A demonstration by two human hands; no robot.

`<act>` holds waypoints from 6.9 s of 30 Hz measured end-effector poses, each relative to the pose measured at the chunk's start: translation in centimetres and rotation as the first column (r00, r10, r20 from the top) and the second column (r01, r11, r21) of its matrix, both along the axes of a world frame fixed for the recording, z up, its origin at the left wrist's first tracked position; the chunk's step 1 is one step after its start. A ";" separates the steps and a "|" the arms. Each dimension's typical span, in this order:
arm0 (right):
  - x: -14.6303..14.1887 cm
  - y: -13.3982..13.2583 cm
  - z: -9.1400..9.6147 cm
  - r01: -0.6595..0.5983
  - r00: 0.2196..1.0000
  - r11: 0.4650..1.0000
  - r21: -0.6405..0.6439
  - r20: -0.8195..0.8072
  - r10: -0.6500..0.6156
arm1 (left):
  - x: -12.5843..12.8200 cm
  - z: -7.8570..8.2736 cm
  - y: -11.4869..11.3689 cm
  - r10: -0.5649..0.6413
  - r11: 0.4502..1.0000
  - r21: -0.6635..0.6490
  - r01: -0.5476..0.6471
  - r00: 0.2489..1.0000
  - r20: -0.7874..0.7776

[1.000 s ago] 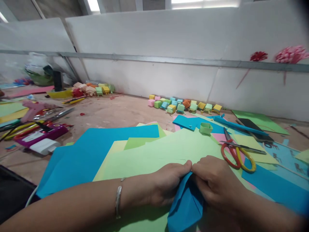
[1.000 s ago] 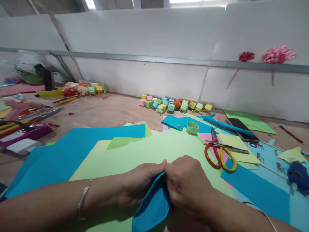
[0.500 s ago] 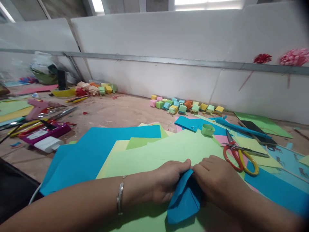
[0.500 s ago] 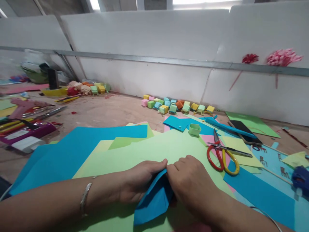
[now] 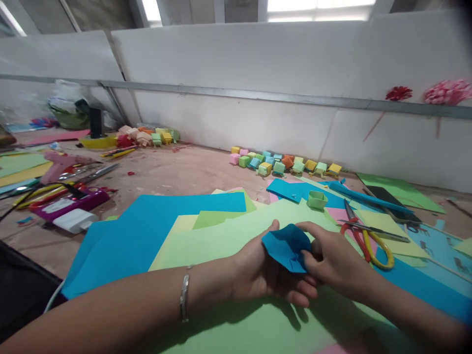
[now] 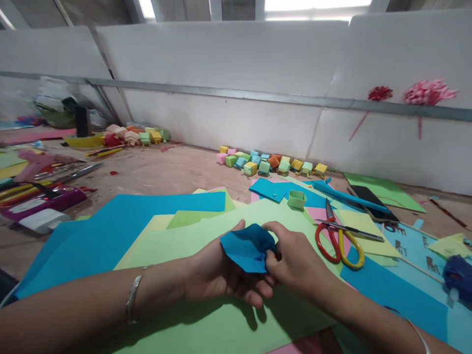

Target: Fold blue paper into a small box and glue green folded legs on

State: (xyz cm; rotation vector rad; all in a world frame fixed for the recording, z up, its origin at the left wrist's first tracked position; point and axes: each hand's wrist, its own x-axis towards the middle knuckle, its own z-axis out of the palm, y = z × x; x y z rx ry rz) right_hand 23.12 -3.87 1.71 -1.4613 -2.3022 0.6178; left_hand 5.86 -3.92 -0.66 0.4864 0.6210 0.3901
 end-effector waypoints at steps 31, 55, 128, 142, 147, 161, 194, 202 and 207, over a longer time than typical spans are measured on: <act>-0.5 -0.6 -2.4 0.078 0.992 0.958 0.278 -0.114 -0.048 | -1.2 0.8 0.0 0.645 0.294 0.850 0.437 0.566 -0.514; -0.5 -0.7 -2.9 -0.072 0.971 0.891 0.449 -0.172 0.165 | -0.8 -0.5 0.1 0.706 0.167 0.920 0.355 0.608 -0.363; -1.4 -1.3 -1.4 0.029 0.949 0.994 0.101 0.310 -0.059 | -1.1 0.7 -0.5 0.568 0.403 0.805 0.436 0.571 -0.593; -0.7 -1.3 -1.8 0.031 0.919 0.971 0.236 0.375 -0.120 | -1.3 0.8 -0.9 0.465 0.545 0.724 0.422 0.567 -0.680; -0.8 -1.2 -1.6 0.064 0.915 0.984 0.166 0.385 -0.124 | -1.2 0.6 -1.0 0.515 0.430 0.727 0.535 0.516 -0.684; -0.6 -0.5 -1.6 0.061 0.960 0.998 0.024 0.273 -0.066 | -0.8 -0.7 -1.2 0.609 0.336 0.841 0.425 0.582 -0.538; 0.4 -0.3 -0.2 -0.014 0.979 0.994 0.104 -0.199 0.034 | -1.2 -0.6 0.5 0.211 0.863 0.495 -0.105 0.964 -0.163; 0.5 -0.2 0.4 -0.045 0.930 0.997 0.068 -0.362 0.066 | -0.9 -1.0 0.2 0.262 0.935 0.226 -0.272 0.962 0.073; 0.2 -0.7 0.7 -0.045 0.915 0.998 0.041 -0.399 0.057 | -0.8 -0.7 -0.3 0.267 0.939 0.189 -0.288 0.955 0.129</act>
